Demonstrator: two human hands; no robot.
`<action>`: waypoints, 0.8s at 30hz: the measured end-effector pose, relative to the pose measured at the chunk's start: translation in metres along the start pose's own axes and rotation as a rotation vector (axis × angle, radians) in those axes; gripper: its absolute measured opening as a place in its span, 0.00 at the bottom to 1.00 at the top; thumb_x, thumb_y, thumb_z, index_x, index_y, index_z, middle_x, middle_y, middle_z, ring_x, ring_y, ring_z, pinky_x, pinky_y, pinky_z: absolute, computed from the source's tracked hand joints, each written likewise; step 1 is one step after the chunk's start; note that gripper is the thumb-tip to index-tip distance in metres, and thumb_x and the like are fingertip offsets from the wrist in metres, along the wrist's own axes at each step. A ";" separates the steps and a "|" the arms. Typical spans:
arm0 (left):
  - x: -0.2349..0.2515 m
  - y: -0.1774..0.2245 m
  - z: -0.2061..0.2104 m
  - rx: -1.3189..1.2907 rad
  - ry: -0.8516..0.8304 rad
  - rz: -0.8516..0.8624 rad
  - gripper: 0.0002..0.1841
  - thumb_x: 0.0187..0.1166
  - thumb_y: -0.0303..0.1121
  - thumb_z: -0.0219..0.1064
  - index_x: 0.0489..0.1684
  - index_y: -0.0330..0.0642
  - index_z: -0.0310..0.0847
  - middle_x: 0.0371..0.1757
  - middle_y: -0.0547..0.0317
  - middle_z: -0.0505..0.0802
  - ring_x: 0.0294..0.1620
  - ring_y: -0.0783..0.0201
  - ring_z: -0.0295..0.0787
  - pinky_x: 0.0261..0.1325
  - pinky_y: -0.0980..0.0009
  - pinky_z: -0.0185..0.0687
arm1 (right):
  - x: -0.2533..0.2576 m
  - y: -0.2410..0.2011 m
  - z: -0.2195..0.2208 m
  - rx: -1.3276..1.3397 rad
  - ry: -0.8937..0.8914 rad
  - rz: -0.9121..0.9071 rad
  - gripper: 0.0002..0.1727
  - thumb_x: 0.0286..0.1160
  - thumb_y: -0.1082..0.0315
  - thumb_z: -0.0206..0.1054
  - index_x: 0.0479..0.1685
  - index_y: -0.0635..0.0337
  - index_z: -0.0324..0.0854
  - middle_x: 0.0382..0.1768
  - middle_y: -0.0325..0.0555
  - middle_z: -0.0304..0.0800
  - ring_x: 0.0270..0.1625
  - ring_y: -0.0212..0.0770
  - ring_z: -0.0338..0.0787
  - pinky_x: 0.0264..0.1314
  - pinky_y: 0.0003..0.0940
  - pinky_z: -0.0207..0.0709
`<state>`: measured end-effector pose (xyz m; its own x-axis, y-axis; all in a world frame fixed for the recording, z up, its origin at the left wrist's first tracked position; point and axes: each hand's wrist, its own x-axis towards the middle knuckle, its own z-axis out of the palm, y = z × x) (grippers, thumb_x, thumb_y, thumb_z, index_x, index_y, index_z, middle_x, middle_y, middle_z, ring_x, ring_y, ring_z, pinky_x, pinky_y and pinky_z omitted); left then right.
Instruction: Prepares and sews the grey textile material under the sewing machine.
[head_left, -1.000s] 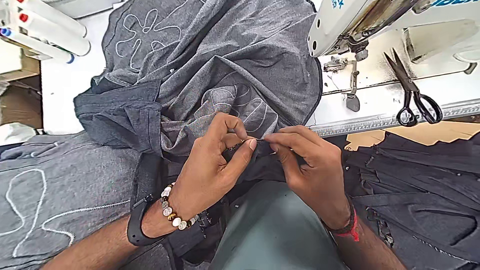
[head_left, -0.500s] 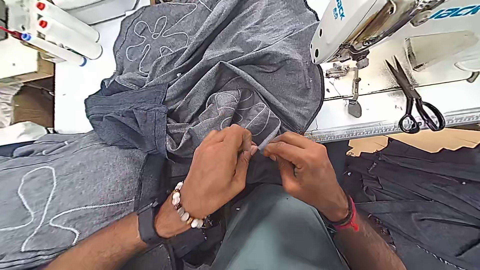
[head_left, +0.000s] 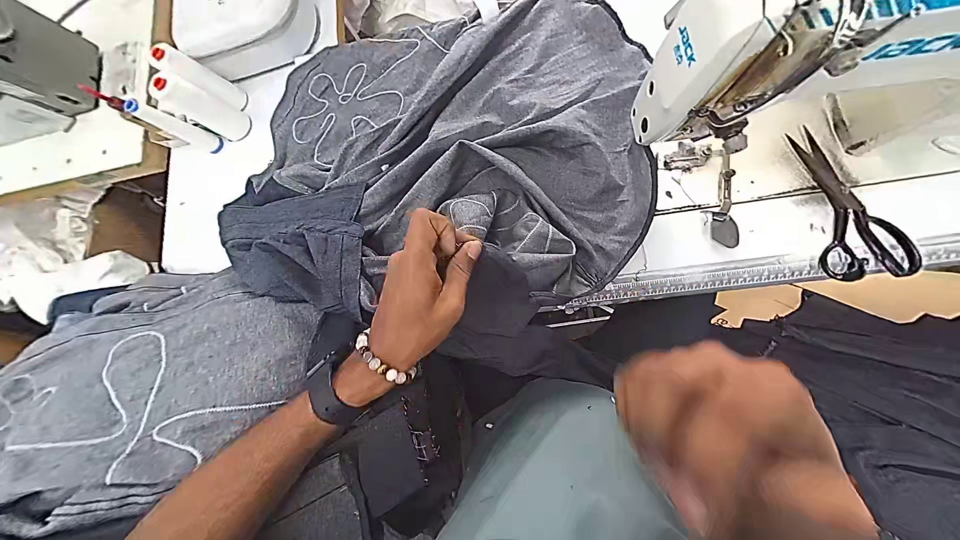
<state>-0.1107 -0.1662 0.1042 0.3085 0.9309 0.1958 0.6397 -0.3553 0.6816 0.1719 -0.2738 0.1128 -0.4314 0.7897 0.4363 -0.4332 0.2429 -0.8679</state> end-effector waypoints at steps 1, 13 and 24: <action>-0.003 0.006 0.001 -0.067 0.006 0.042 0.08 0.87 0.33 0.63 0.49 0.45 0.67 0.43 0.64 0.91 0.42 0.74 0.89 0.44 0.75 0.85 | -0.002 0.005 -0.007 -0.219 0.165 0.054 0.13 0.89 0.58 0.59 0.43 0.53 0.86 0.41 0.36 0.91 0.42 0.30 0.89 0.45 0.28 0.85; 0.000 0.018 -0.007 -0.333 0.010 0.065 0.07 0.87 0.27 0.59 0.53 0.48 0.66 0.47 0.68 0.86 0.50 0.75 0.87 0.53 0.77 0.85 | 0.020 0.079 -0.008 -0.892 0.505 0.256 0.07 0.75 0.63 0.74 0.46 0.50 0.94 0.39 0.32 0.92 0.46 0.33 0.86 0.52 0.35 0.80; 0.001 0.025 -0.004 -0.449 -0.059 -0.040 0.08 0.88 0.28 0.57 0.57 0.50 0.68 0.40 0.71 0.87 0.38 0.78 0.85 0.41 0.82 0.82 | 0.017 0.056 -0.017 -0.462 0.527 0.325 0.11 0.73 0.63 0.77 0.50 0.54 0.90 0.31 0.35 0.87 0.32 0.31 0.84 0.34 0.24 0.81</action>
<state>-0.0976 -0.1742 0.1243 0.3377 0.9320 0.1319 0.2875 -0.2355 0.9284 0.1542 -0.2367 0.0681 0.0035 0.9974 0.0725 0.0749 0.0720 -0.9946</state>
